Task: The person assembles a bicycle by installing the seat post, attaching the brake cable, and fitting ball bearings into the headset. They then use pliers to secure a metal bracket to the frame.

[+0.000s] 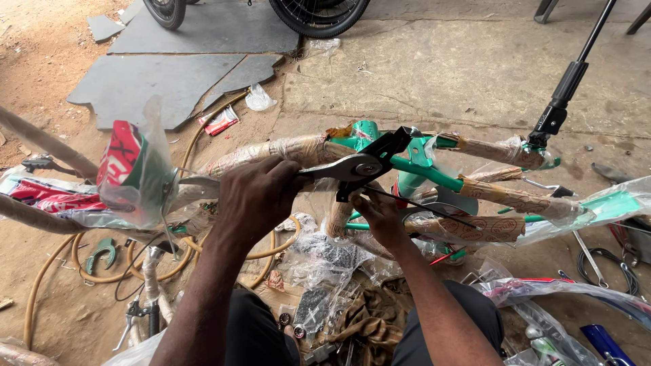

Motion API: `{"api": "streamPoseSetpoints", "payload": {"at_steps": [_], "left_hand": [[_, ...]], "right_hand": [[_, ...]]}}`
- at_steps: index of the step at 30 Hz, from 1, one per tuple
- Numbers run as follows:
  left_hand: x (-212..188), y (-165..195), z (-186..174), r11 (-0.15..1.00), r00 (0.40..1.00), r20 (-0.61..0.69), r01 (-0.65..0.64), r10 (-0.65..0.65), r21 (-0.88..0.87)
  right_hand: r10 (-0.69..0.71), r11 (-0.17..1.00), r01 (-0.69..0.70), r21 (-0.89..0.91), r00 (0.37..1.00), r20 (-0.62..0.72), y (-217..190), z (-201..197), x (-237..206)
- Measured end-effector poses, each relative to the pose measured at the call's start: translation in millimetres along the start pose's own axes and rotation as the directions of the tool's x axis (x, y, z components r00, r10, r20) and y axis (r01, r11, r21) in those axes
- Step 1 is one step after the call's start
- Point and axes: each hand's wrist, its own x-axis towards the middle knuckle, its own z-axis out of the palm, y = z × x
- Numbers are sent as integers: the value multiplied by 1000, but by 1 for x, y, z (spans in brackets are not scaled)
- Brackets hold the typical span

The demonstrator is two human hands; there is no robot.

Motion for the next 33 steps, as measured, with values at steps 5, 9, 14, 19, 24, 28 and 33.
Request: {"api": "streamPoseSetpoints", "payload": {"at_steps": [5,9,14,19,24,28,33], "left_hand": [[2,-7,1,999,999,-28,-32,33,13],[-9,-15,20,999,999,21,26,-27,18],[-53,-30,51,992,992,-12,127,-127,-9],[-88,-20,70,950,950,-26,308,-310,-60],[-67,-13,47,986,986,-33,166,-166,1],[-29,-8,22,990,996,25,80,-83,112],[-8,-7,6,997,998,56,27,-31,71]], "right_hand": [[35,998,-38,-60,998,-42,11,0,2],[66,998,-66,7,997,-36,18,0,0],[69,991,-57,121,993,-98,27,4,5],[40,966,-24,258,998,-56,45,8,16],[-23,967,24,255,1000,-8,55,4,14],[-92,981,94,-172,996,21,49,2,14],[-157,956,162,-244,987,39,45,3,15]]}}
